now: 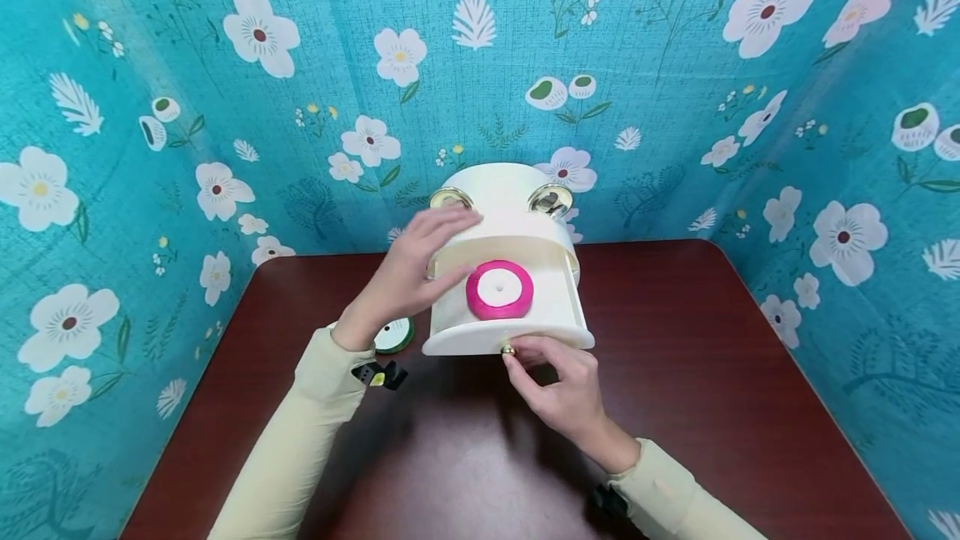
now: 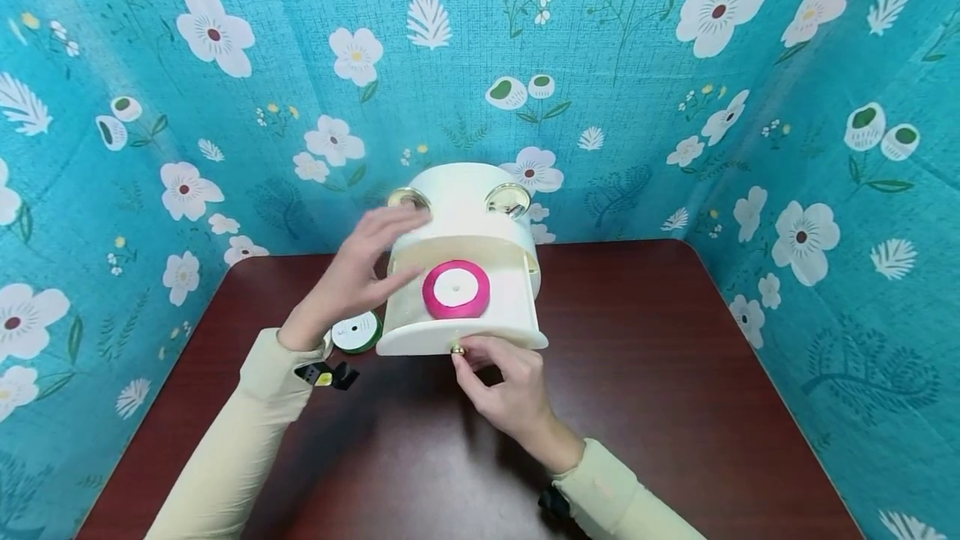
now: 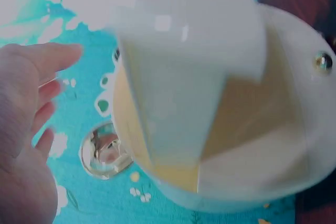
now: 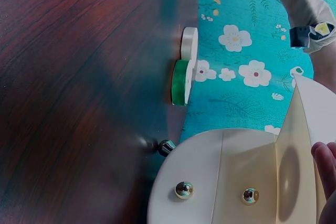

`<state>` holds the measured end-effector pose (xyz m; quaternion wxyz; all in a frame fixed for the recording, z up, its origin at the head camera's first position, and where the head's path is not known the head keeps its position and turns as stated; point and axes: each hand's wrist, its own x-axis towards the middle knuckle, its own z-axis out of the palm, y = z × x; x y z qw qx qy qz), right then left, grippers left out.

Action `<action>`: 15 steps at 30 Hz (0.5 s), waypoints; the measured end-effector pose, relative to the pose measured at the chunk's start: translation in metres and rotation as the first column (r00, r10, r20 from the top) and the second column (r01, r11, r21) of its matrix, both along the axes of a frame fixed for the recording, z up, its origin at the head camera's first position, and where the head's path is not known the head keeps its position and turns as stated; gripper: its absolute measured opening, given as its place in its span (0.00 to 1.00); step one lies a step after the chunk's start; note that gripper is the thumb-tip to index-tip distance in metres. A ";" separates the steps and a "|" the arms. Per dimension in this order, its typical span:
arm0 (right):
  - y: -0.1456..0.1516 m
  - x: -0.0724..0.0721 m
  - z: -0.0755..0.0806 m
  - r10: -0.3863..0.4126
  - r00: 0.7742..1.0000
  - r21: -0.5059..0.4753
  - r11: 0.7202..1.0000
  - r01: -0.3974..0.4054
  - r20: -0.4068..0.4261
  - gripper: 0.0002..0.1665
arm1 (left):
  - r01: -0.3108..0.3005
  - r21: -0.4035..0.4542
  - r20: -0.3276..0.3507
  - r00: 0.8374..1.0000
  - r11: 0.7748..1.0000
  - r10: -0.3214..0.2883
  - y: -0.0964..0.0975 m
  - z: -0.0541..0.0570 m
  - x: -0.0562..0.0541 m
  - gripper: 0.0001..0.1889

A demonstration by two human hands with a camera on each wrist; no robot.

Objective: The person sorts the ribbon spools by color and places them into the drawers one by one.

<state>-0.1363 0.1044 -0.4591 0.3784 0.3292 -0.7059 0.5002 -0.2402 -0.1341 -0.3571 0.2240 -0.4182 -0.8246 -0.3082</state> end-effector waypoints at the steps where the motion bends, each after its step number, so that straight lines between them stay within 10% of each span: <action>1: 0.000 0.000 0.000 0.000 1.000 0.000 1.000 0.000 0.003 0.14 | -0.032 0.023 -0.025 0.999 0.999 0.033 -0.002 -0.001 -0.003 0.36; 6: -0.001 0.001 0.000 0.002 1.000 -0.005 1.000 -0.002 0.000 0.12 | -0.152 0.091 0.059 0.987 0.984 0.147 -0.013 -0.011 -0.021 0.37; 15: -0.001 0.001 0.000 0.007 1.000 -0.005 1.000 -0.007 -0.008 0.10 | -0.135 0.192 0.302 0.951 0.972 0.072 -0.021 -0.024 -0.045 0.36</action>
